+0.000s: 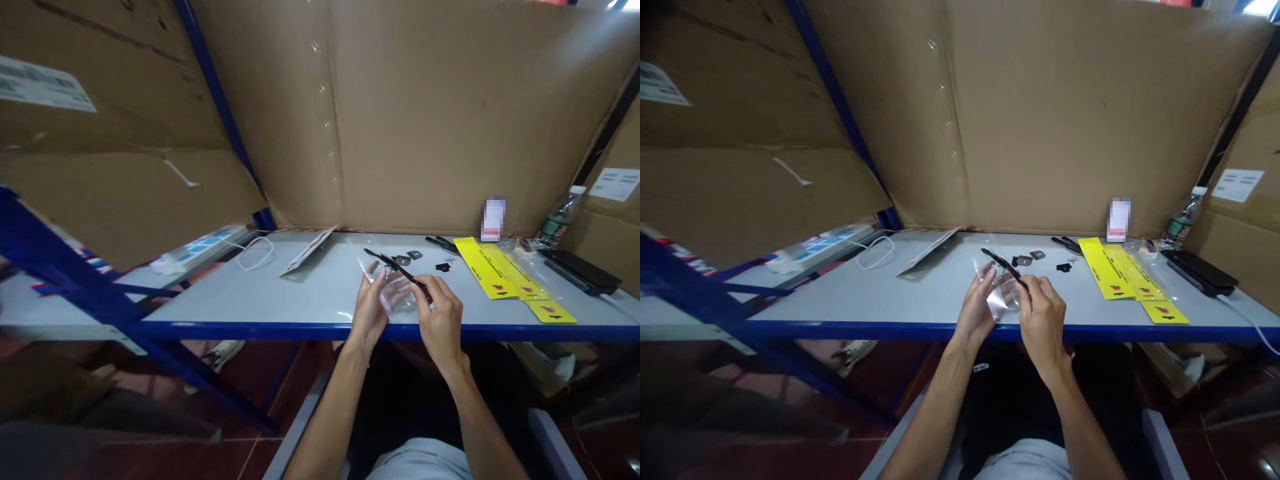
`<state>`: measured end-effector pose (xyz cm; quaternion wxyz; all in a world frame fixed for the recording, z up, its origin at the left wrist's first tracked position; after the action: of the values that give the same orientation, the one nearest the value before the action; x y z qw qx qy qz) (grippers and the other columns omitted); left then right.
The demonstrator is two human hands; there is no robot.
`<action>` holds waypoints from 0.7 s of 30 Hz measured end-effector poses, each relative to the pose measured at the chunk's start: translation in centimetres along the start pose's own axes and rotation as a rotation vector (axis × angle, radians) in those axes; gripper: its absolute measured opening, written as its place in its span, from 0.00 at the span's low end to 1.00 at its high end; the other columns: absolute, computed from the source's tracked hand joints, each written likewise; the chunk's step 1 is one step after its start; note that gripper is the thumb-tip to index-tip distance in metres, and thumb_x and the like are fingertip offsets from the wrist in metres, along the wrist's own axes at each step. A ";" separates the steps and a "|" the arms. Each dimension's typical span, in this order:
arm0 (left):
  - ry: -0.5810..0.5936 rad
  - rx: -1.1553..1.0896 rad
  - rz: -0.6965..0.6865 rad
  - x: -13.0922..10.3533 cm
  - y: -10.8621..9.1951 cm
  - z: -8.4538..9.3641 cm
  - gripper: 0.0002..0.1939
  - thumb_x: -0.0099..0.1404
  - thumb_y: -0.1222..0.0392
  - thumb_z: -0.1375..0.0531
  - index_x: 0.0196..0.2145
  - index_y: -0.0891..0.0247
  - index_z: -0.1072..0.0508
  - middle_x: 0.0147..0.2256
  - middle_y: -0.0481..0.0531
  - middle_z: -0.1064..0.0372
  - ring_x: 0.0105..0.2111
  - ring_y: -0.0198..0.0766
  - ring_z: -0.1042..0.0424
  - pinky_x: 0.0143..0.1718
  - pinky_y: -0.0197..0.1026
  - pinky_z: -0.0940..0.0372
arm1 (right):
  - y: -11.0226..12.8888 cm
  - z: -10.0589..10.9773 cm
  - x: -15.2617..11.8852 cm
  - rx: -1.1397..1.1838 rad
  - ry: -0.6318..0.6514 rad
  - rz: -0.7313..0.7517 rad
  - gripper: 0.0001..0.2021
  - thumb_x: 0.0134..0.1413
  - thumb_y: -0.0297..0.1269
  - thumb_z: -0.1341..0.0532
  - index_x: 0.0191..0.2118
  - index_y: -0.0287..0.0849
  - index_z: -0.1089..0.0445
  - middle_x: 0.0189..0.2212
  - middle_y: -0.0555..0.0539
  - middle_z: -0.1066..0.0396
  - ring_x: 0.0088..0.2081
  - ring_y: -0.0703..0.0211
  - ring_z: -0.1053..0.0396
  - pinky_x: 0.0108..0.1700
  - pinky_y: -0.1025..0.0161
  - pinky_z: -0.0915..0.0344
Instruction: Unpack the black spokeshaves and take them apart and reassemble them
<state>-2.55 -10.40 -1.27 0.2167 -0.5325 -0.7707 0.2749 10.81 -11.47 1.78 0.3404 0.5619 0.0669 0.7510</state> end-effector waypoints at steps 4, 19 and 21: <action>0.055 -0.043 0.070 0.1 0.2 0.0 0.24 0.64 0.49 0.31 0.50 0.61 0.33 0.42 0.59 0.21 0.46 0.52 0.19 0.48 0.51 0.26 | 0.5 0.0 -0.5 0.010 0.008 0.131 0.08 0.67 0.30 0.40 0.43 0.43 0.22 0.35 0.46 0.25 0.37 0.56 0.28 0.40 0.61 0.32; 0.112 0.042 0.008 -0.5 -0.1 -0.2 0.28 0.54 0.65 0.29 0.51 0.62 0.32 0.46 0.60 0.20 0.53 0.60 0.22 0.56 0.60 0.30 | 2.0 1.1 -1.5 -0.165 0.117 0.136 0.08 0.66 0.31 0.38 0.42 0.45 0.20 0.43 0.41 0.26 0.45 0.49 0.33 0.46 0.53 0.32; 0.114 0.051 0.020 -0.5 0.0 -0.2 0.29 0.54 0.66 0.29 0.51 0.61 0.33 0.46 0.62 0.20 0.52 0.60 0.22 0.56 0.61 0.30 | 2.1 1.4 -1.4 -0.145 0.102 0.125 0.09 0.66 0.31 0.39 0.40 0.45 0.20 0.43 0.42 0.26 0.44 0.50 0.32 0.47 0.53 0.32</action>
<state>-2.30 -10.82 -1.16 0.2710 -0.5492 -0.7446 0.2656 11.31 -14.30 2.14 0.3289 0.5000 -0.0056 0.8011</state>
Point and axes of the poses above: each hand's wrist, its own x-axis towards the middle knuckle, its own z-axis out of the back of the hand, y = z × x, the point moved 3 cm from there along x, towards the middle knuckle
